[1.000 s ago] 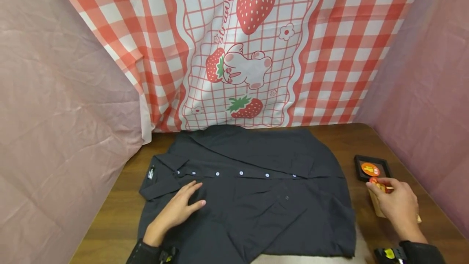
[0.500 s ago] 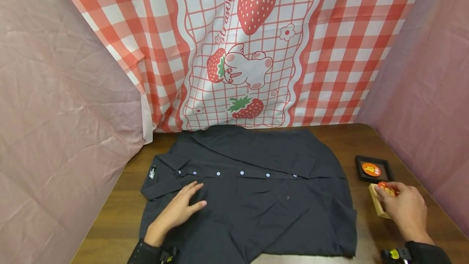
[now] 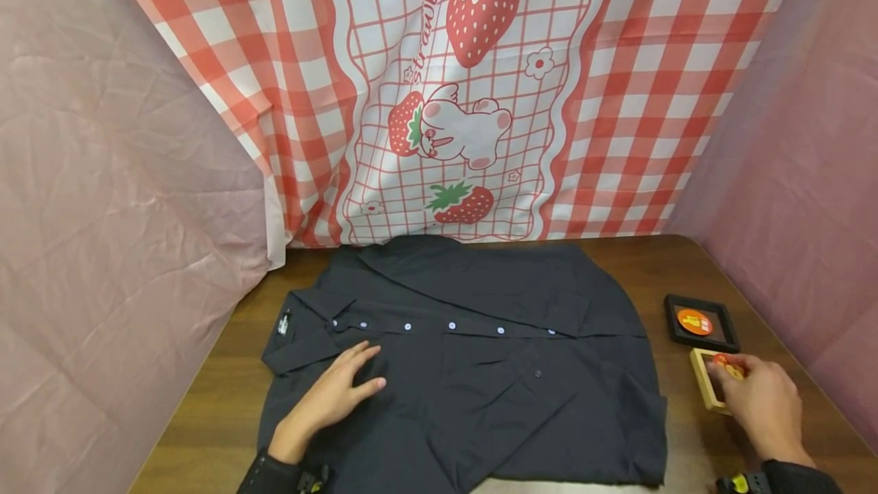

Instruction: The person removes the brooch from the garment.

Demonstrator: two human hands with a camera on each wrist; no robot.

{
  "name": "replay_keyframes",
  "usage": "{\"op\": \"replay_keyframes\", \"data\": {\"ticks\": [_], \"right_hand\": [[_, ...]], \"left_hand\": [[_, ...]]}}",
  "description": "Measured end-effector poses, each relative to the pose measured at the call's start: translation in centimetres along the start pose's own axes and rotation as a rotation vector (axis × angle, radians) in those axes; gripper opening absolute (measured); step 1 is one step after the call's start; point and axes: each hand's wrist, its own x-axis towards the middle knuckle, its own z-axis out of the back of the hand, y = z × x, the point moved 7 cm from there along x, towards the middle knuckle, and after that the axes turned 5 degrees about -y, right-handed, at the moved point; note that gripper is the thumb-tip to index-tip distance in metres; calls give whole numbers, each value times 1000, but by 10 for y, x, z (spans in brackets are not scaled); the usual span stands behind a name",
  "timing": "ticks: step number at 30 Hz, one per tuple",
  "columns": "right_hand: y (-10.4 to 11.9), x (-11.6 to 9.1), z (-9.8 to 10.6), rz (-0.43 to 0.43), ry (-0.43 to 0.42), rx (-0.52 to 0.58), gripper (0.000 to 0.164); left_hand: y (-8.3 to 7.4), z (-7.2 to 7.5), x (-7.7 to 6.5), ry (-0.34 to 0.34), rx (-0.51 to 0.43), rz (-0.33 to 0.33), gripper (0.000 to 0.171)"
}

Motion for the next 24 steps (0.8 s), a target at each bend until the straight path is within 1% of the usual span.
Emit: {"op": "replay_keyframes", "data": {"ticks": [6, 12, 17, 24], "right_hand": [[0, 1, -3, 33, -19, -9, 47], [-2, -1, -7, 50, 20, -31, 42], [-4, -1, -9, 66, 27, -27, 38], [-6, 1, -10, 35, 65, -25, 33]], "left_hand": [[-1, 1, 1, -20, -11, -22, 55], [-3, 1, 0, -29, -13, -40, 54], [-6, 3, 0, -60, -30, -65, 52], [-9, 5, -1, -77, -22, -87, 50]]}}
